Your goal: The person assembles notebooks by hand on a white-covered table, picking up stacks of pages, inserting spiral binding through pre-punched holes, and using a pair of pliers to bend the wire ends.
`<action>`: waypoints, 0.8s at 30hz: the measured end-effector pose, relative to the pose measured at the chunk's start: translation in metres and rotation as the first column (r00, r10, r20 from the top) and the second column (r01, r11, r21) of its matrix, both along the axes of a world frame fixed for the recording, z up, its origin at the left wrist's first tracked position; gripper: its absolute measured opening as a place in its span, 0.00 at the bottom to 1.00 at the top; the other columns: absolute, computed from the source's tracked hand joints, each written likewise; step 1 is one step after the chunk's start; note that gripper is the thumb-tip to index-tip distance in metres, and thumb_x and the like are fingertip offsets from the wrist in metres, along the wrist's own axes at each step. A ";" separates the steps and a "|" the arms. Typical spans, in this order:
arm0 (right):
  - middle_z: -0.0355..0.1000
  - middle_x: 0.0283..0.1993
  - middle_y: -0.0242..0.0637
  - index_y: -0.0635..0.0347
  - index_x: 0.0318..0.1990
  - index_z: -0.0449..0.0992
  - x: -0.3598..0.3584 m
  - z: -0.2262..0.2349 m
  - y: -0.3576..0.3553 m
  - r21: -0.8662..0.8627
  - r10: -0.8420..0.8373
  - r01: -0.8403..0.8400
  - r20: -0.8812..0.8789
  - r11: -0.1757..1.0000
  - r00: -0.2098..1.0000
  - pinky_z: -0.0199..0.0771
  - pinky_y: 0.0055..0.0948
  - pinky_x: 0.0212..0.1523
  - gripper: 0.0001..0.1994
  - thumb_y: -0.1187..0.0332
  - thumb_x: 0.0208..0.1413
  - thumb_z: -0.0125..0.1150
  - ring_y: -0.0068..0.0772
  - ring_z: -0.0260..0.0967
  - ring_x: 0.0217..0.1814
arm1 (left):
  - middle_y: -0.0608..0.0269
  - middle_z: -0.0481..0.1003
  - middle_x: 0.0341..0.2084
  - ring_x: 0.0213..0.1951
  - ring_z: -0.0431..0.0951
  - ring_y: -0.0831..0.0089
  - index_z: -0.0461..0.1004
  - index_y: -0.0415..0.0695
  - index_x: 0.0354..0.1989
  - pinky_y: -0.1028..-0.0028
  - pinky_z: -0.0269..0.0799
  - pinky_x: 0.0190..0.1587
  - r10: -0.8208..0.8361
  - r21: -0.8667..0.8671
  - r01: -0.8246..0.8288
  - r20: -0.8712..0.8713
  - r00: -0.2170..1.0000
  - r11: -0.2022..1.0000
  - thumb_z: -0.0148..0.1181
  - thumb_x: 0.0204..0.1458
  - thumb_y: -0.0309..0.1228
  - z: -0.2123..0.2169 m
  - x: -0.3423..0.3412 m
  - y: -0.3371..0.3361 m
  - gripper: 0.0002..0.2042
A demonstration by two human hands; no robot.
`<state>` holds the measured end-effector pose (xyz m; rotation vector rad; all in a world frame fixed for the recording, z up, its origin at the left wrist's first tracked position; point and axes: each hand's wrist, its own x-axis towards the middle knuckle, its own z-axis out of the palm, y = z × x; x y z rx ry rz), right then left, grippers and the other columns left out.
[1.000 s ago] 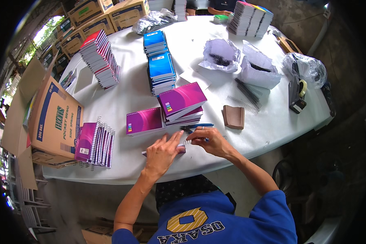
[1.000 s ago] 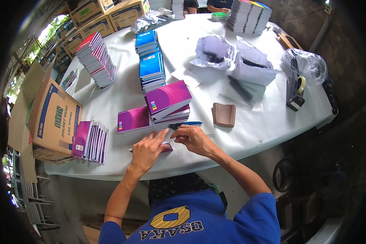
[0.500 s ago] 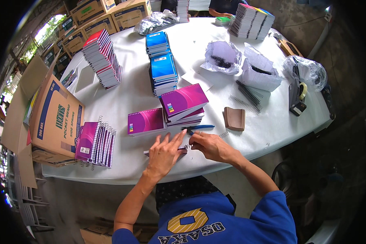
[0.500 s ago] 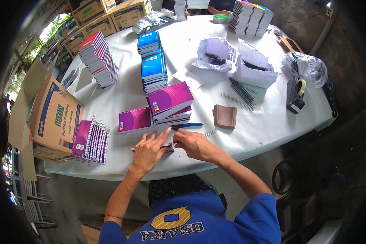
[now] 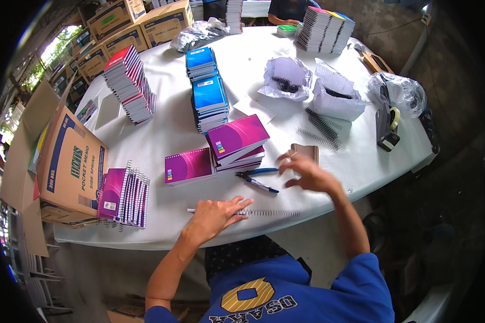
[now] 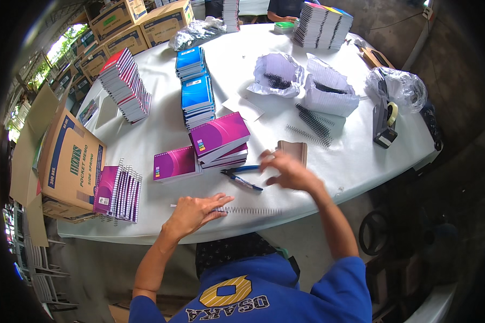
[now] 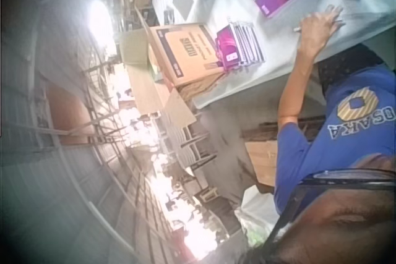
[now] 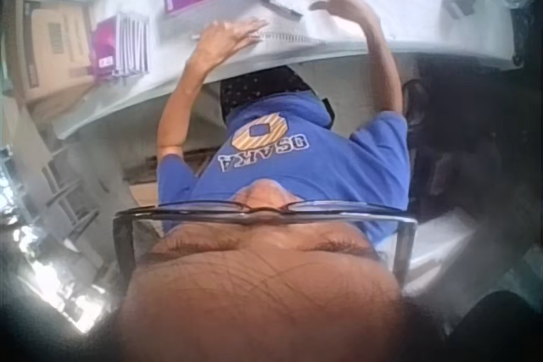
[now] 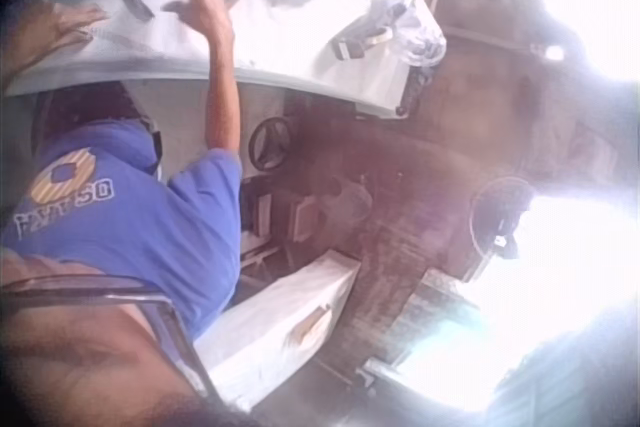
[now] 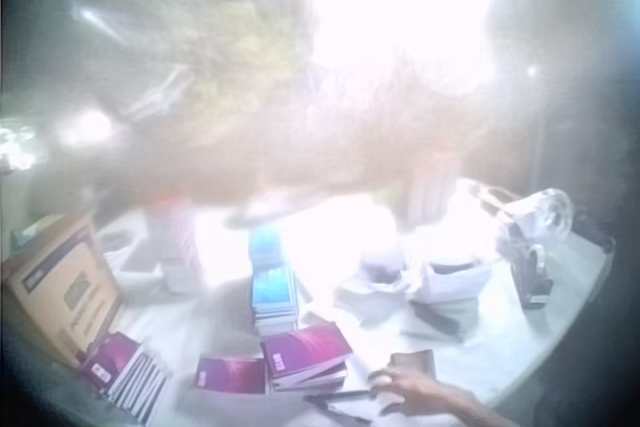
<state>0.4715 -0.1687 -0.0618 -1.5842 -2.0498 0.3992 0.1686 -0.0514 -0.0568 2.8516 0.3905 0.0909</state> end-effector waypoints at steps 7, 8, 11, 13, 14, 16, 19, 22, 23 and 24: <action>0.68 0.59 0.42 0.53 0.49 0.78 0.067 0.010 -0.014 -0.221 -0.307 0.335 0.150 0.916 0.940 0.67 0.40 0.58 0.27 0.55 0.41 0.79 0.44 0.66 0.58 | 0.68 0.76 0.55 0.42 0.82 0.64 0.60 0.66 0.69 0.63 0.80 0.33 -0.064 0.269 -0.008 0.258 0.964 0.963 0.58 0.53 0.54 -0.011 -0.009 0.001 0.33; 0.70 0.58 0.42 0.51 0.52 0.78 0.052 0.028 -0.013 -0.291 -0.320 0.318 0.044 0.902 0.946 0.67 0.39 0.57 0.27 0.52 0.45 0.76 0.41 0.68 0.57 | 0.68 0.76 0.55 0.42 0.82 0.64 0.60 0.66 0.69 0.63 0.80 0.33 -0.061 0.275 -0.012 0.256 0.965 0.961 0.58 0.53 0.54 -0.014 -0.014 0.005 0.33; 0.75 0.57 0.36 0.54 0.59 0.75 0.014 0.021 0.005 -0.311 0.149 -0.341 -0.507 0.887 0.849 0.68 0.38 0.55 0.30 0.41 0.59 0.58 0.34 0.71 0.55 | 0.67 0.77 0.52 0.39 0.83 0.61 0.57 0.66 0.71 0.64 0.79 0.31 -0.015 0.306 -0.090 0.324 0.946 0.948 0.61 0.49 0.55 -0.007 -0.019 0.010 0.38; 0.73 0.56 0.46 0.64 0.58 0.74 -0.041 0.034 0.030 -0.532 0.234 -0.398 -0.350 0.747 0.907 0.65 0.37 0.60 0.30 0.45 0.61 0.57 0.43 0.67 0.60 | 0.64 0.79 0.48 0.36 0.83 0.59 0.54 0.62 0.72 0.62 0.78 0.34 0.173 0.079 -0.171 -0.027 0.984 0.982 0.66 0.43 0.54 0.002 -0.026 0.009 0.44; 0.74 0.55 0.46 0.61 0.59 0.75 -0.040 0.017 0.036 -0.469 0.225 -0.435 -0.439 0.768 0.870 0.66 0.39 0.59 0.30 0.44 0.61 0.57 0.43 0.67 0.60 | 0.64 0.79 0.48 0.36 0.83 0.59 0.54 0.62 0.72 0.62 0.78 0.34 0.168 0.084 -0.166 -0.022 0.985 0.983 0.66 0.43 0.54 0.003 -0.025 0.009 0.44; 0.74 0.54 0.45 0.60 0.59 0.75 -0.028 0.008 0.038 -0.374 0.238 -0.438 -0.473 0.818 0.848 0.68 0.39 0.56 0.30 0.44 0.61 0.58 0.43 0.67 0.58 | 0.60 0.81 0.41 0.32 0.82 0.55 0.53 0.61 0.72 0.60 0.77 0.33 0.153 0.039 -0.156 0.074 0.986 0.987 0.67 0.42 0.55 -0.001 -0.022 0.011 0.47; 0.74 0.54 0.45 0.60 0.59 0.75 -0.049 0.027 0.043 -0.485 0.245 -0.425 -0.392 0.764 0.887 0.68 0.39 0.53 0.30 0.45 0.59 0.59 0.42 0.68 0.55 | 0.56 0.81 0.37 0.30 0.82 0.53 0.52 0.60 0.73 0.59 0.77 0.32 0.164 -0.014 -0.163 0.047 0.985 0.987 0.68 0.43 0.55 -0.001 -0.020 0.015 0.47; 0.73 0.55 0.45 0.59 0.60 0.75 -0.044 0.024 0.047 -0.423 0.264 -0.435 -0.404 0.795 0.876 0.68 0.38 0.52 0.31 0.44 0.58 0.59 0.42 0.68 0.54 | 0.54 0.81 0.36 0.31 0.82 0.52 0.50 0.60 0.73 0.57 0.77 0.34 0.172 0.007 -0.172 0.003 0.985 0.985 0.68 0.43 0.55 0.005 -0.016 0.016 0.48; 0.73 0.55 0.45 0.59 0.60 0.75 -0.046 0.026 0.047 -0.425 0.268 -0.439 -0.403 0.792 0.875 0.68 0.38 0.52 0.31 0.44 0.58 0.59 0.42 0.68 0.54 | 0.54 0.81 0.36 0.31 0.82 0.52 0.50 0.60 0.73 0.57 0.77 0.34 0.177 0.005 -0.177 0.004 0.984 0.984 0.68 0.43 0.55 0.003 -0.017 0.017 0.48; 0.72 0.55 0.46 0.60 0.59 0.75 -0.049 0.028 0.048 -0.434 0.264 -0.429 -0.390 0.792 0.882 0.68 0.38 0.52 0.31 0.44 0.59 0.59 0.42 0.68 0.53 | 0.52 0.81 0.36 0.32 0.82 0.51 0.49 0.60 0.74 0.57 0.77 0.35 0.181 -0.026 -0.181 0.009 0.983 0.983 0.68 0.43 0.55 0.001 -0.017 0.019 0.49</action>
